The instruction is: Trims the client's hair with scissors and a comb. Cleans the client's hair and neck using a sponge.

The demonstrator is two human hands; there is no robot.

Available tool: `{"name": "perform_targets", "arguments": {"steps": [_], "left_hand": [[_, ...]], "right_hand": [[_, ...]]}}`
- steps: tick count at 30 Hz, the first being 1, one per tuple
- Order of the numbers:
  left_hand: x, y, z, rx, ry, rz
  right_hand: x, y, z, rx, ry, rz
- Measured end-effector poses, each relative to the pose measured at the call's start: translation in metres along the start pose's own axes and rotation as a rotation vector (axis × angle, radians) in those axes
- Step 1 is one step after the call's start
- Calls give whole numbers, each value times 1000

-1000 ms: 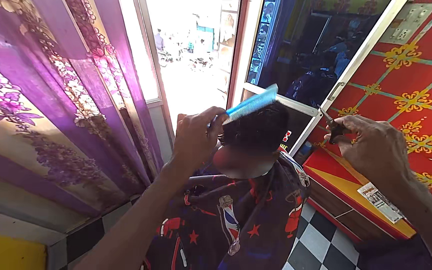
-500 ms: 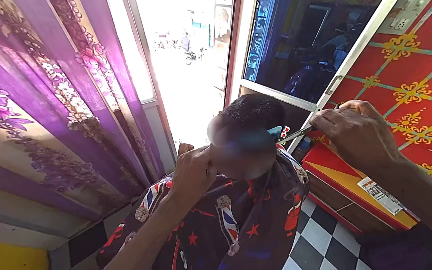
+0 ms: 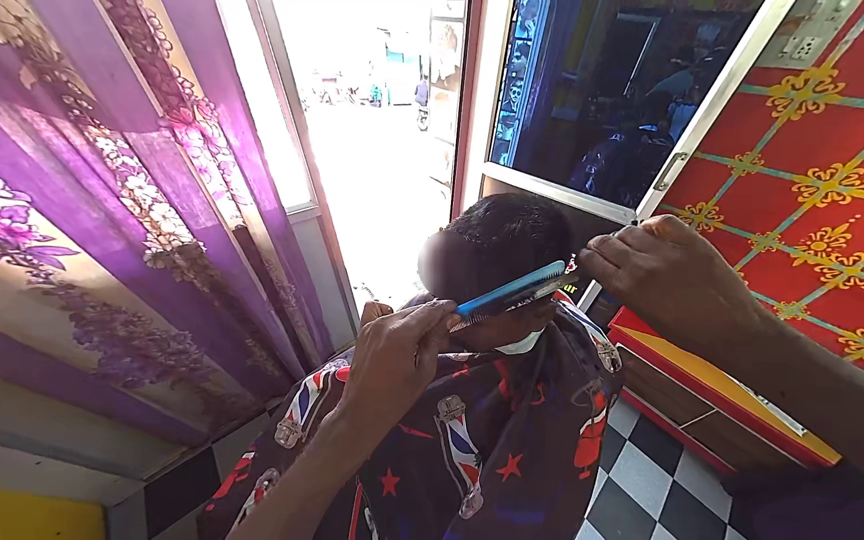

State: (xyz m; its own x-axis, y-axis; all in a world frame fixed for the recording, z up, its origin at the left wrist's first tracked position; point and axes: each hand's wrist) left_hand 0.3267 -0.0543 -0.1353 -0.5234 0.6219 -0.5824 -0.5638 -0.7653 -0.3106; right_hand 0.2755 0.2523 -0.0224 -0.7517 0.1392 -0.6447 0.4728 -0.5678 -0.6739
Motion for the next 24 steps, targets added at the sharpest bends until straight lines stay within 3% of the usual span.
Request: {"name": "perform_targets", "arguments": {"steps": [10, 18, 24], "left_hand": [[-2, -2, -3, 2, 13, 15], [-4, -5, -2, 11, 17, 18], [-6, -4, -1, 4, 28, 23]], "right_hand": [[-16, 5, 1, 49, 138, 84], [-29, 24, 11, -23, 164, 31], [-30, 23, 7, 43, 169, 38]]}}
Point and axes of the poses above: each hand's wrist, its own z-axis towards the middle knuckle, its own x-axis out of the palm, y = z × x, and after that the axes turned 2 degrees about x, right-handed
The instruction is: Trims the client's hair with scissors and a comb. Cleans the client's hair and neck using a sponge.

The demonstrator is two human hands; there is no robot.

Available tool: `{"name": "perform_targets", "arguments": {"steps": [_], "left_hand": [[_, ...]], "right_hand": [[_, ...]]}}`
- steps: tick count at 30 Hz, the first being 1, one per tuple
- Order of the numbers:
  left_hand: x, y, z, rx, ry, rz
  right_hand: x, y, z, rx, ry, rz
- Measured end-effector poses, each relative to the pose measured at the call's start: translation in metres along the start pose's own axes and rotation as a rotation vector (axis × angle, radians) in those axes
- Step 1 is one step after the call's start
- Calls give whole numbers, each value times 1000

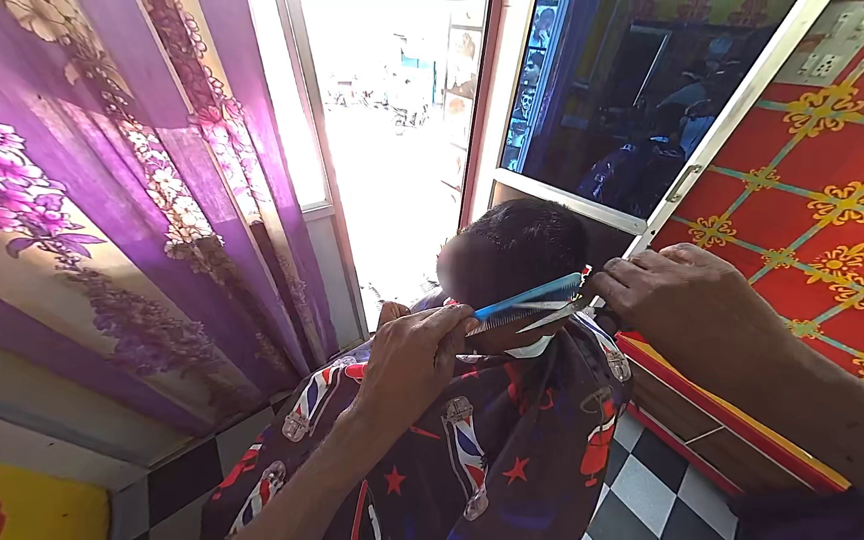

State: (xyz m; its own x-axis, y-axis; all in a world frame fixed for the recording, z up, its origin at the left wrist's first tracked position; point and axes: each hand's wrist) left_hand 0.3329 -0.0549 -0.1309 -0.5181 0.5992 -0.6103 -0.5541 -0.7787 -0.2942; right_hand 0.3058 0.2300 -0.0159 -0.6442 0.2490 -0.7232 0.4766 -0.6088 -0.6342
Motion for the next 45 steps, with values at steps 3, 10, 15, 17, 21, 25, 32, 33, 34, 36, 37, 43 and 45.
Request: {"name": "perform_targets", "arguments": {"steps": [3, 10, 15, 17, 21, 25, 32, 33, 34, 36, 37, 43, 45], "left_hand": [[2, 1, 0, 6, -13, 3], [5, 2, -8, 453, 382, -96], [-19, 3, 32, 64, -339, -116], [-23, 11, 52, -11, -251, -68], [-9, 17, 52, 50, -85, -27], [-2, 10, 30, 74, -96, 21], [20, 7, 3, 105, -126, 113], [24, 8, 0, 110, -129, 126], [27, 9, -4, 106, -123, 137], [32, 13, -10, 107, -101, 151], [34, 15, -14, 130, -83, 154], [21, 26, -26, 466, -69, 34], [9, 25, -18, 337, -262, -60]], "right_hand": [[5, 5, 1, 5, -51, 23], [6, -19, -30, 414, -226, 291], [19, -43, -48, 610, -261, 436], [23, -41, -50, 606, -215, 453], [36, -35, -54, 563, -168, 445], [43, -33, -58, 536, -149, 438], [53, -32, -59, 506, -141, 414], [54, -32, -59, 506, -139, 414], [55, -32, -60, 502, -143, 415], [55, -31, -61, 507, -149, 431], [55, -30, -62, 510, -151, 435], [53, -30, -67, 513, -157, 440], [49, -30, -65, 516, -159, 442]]}}
Point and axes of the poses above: each hand's wrist, its own z-axis towards the middle knuckle, its own x-axis out of the palm, y = z × x, and after that the axes turned 2 degrees about x, right-handed
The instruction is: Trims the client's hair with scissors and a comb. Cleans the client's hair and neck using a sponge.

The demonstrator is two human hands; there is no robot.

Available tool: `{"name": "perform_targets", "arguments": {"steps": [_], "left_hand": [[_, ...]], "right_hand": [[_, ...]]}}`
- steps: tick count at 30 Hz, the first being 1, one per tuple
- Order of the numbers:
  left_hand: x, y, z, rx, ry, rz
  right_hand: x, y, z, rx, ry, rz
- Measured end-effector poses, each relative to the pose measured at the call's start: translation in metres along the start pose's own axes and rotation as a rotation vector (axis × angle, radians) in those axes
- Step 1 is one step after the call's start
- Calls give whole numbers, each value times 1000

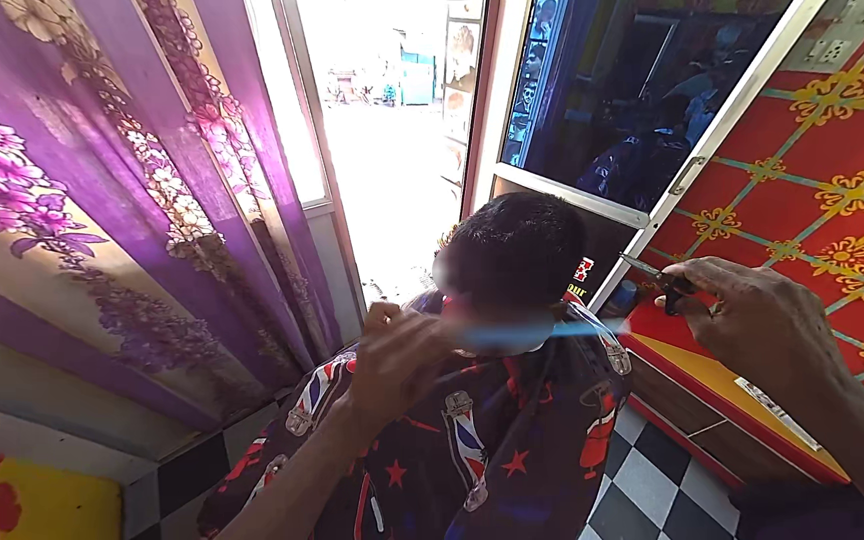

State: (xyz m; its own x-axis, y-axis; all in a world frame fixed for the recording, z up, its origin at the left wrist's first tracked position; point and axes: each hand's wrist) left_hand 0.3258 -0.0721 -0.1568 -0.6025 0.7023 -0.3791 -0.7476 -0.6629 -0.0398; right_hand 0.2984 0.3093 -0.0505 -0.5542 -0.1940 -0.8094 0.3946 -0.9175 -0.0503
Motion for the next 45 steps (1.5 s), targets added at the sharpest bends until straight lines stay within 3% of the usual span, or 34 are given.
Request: {"name": "perform_targets", "arguments": {"steps": [2, 4, 7, 19, 36, 41, 45], "left_hand": [[-8, 10, 20, -202, -98, -22], [-11, 29, 31, -300, -2, -53], [-6, 44, 18, -293, 131, -77], [-2, 27, -19, -267, 186, 28], [-7, 16, -20, -299, 213, 19], [-8, 13, -22, -246, 249, 60], [-10, 6, -29, 27, 536, 69]], "right_hand": [[-2, 4, 3, -7, 2, 2], [-3, 9, 6, -38, 16, -1], [-6, 23, 8, -69, 14, -72], [6, 64, 14, -305, 26, -412], [25, 103, 18, -424, 36, -471], [19, 89, 10, -333, 88, -320], [5, 58, -2, -27, 15, -97]]}}
Point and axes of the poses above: each hand's wrist, its own z-axis towards the middle knuckle, its own x-axis out of the palm, y = z × x, and after that the axes turned 2 degrees about x, right-handed
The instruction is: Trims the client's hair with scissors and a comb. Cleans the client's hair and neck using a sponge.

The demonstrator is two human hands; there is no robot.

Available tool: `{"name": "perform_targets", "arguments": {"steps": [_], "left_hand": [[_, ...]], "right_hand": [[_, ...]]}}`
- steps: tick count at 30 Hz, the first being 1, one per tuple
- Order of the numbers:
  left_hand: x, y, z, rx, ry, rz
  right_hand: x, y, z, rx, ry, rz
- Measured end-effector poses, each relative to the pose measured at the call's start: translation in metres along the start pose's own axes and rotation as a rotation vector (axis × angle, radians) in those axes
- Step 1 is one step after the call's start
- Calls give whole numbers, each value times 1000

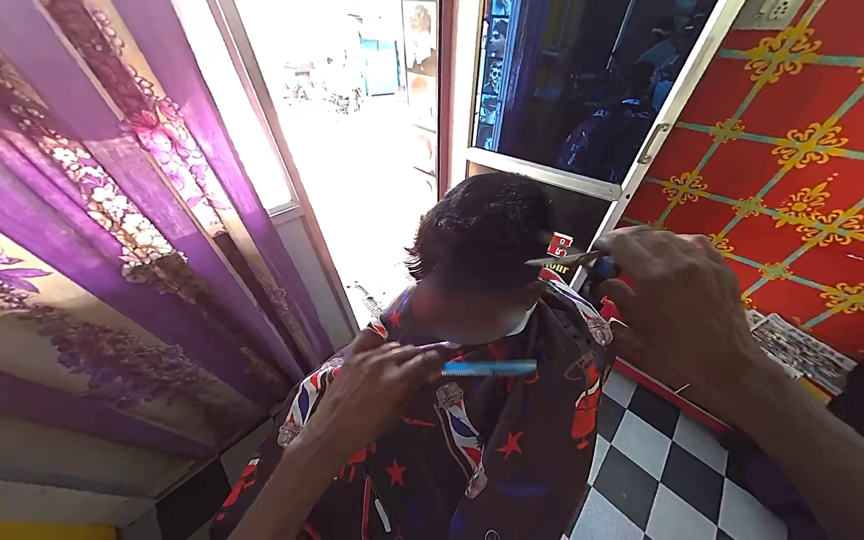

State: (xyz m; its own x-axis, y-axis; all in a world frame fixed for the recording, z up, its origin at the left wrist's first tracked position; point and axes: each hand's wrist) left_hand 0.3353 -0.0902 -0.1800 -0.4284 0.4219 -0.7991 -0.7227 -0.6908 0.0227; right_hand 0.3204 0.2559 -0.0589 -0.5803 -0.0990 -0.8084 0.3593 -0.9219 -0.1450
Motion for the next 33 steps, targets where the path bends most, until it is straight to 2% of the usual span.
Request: {"name": "perform_targets", "arguments": {"steps": [2, 5, 6, 8, 10, 15, 20, 22, 24, 26, 29, 31, 33], "left_hand": [[0, -5, -2, 53, -83, -59], [-24, -12, 19, -109, -404, -77], [-34, -12, 31, -167, -457, -56], [-52, -6, 53, -232, -436, 2], [-56, 6, 63, -227, -359, 39], [-41, 9, 46, -194, -257, 94], [-30, 6, 27, -164, -180, 166], [-29, 8, 18, -123, -124, 160], [-32, 12, 12, -3, -86, 129], [-37, 11, 16, 62, -167, 81], [-50, 2, 43, -91, -368, 63], [-52, 4, 54, -212, -344, 67], [-45, 11, 48, -226, -288, 70]], "right_hand": [[2, -17, -14, 167, -91, 139], [17, -34, -41, 359, -144, 298], [25, -37, -51, 403, -141, 344], [41, -40, -71, 480, -122, 441], [54, -39, -89, 532, -102, 515], [77, -36, -123, 583, -74, 552], [83, -39, -134, 615, -53, 581], [85, -38, -135, 601, -40, 577], [86, -37, -133, 589, -37, 578], [86, -35, -129, 573, -37, 575], [85, -29, -120, 539, -39, 599], [85, -22, -115, 527, -42, 613], [84, -18, -112, 516, -40, 628]]}}
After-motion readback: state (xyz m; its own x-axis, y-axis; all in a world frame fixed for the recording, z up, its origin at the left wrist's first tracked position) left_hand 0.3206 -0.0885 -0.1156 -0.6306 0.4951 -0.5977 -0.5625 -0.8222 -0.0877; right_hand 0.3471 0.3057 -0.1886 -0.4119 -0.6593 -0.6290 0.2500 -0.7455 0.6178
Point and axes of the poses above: each hand's wrist, its own z-axis towards the middle knuckle, its own x-axis out of the palm, y = z × x, and after that the axes turned 2 degrees about x, right-handed
